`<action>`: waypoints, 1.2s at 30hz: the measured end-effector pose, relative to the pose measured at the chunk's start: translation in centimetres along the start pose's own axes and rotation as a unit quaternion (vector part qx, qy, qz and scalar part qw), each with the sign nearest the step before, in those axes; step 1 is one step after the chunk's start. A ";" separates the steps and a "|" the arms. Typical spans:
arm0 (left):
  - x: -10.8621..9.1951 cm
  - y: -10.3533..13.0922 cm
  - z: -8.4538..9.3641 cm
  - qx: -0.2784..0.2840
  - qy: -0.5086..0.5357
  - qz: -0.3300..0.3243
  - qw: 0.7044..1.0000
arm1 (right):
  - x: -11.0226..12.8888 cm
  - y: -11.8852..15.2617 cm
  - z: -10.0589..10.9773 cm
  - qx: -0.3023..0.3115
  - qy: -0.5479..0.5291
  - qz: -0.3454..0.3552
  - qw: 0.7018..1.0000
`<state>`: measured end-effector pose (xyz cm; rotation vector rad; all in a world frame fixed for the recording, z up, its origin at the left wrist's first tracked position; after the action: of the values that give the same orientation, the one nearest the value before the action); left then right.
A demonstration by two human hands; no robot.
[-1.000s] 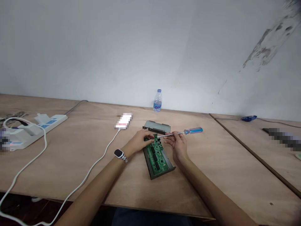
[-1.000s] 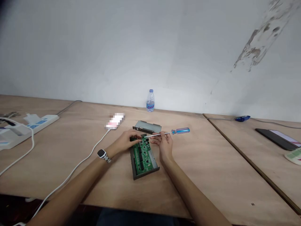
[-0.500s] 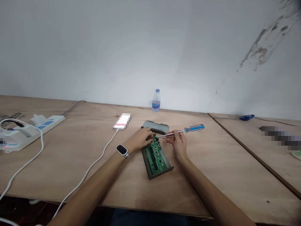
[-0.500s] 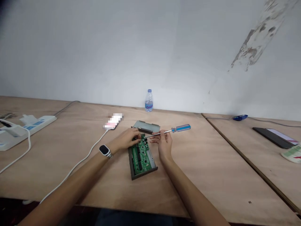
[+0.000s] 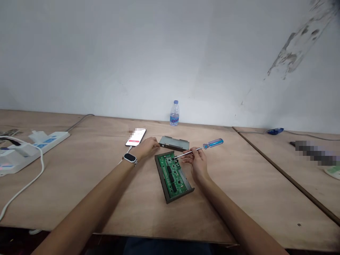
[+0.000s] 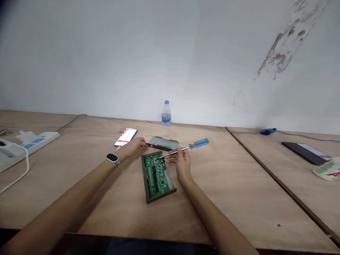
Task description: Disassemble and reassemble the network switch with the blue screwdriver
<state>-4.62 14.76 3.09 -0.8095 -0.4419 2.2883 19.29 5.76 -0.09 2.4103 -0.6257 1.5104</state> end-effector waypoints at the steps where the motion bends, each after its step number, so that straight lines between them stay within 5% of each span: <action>1: -0.6 0.1 0.3 -0.003 -0.004 -0.012 1.000 | 0.0 0.0 0.0 -0.002 -0.002 0.000 1.000; 4: -3.3 0.9 1.1 0.015 -0.009 -0.055 0.998 | 0.3 -0.1 0.0 -0.008 -0.006 0.004 1.000; 9: -8.7 2.4 -0.1 0.140 0.002 -0.106 0.984 | 0.9 -0.4 0.3 -0.020 -0.004 0.023 1.000; 13: -10.2 2.5 -1.7 0.178 -0.025 -0.104 0.978 | 1.3 -0.7 0.5 -0.027 -0.002 0.032 0.999; 18: -10.0 2.1 -3.5 0.141 -0.068 -0.116 0.981 | 2.5 -1.1 0.7 -0.030 0.002 0.089 0.996; 24: -9.7 2.3 -5.6 0.075 -0.072 -0.033 0.994 | 3.4 -0.9 0.6 -0.022 0.034 0.131 0.991; 27: -9.1 2.4 -5.1 0.040 -0.023 -0.011 0.999 | 3.3 -0.6 0.4 -0.008 0.057 0.139 0.989; 32: -6.2 2.3 -1.9 -0.077 -0.030 -0.017 0.996 | 3.1 -0.3 0.2 0.001 0.073 0.152 0.986; 36: -4.3 1.8 -2.3 0.011 0.018 -0.030 0.999 | 3.2 -0.2 -0.3 0.019 0.092 0.158 0.983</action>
<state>-1.46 10.75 2.33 -0.8161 -0.4186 2.2164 20.40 5.33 2.92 2.2413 -0.9821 1.8561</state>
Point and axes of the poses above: each hand's wrist, its own y-axis away from the middle knuckle, its own z-axis out of the back of the hand, x = y × z, the point moved 4 cm from there along -y, towards the middle knuckle, and after that the axes turned 12 degrees about -x, right-handed, at the moved point
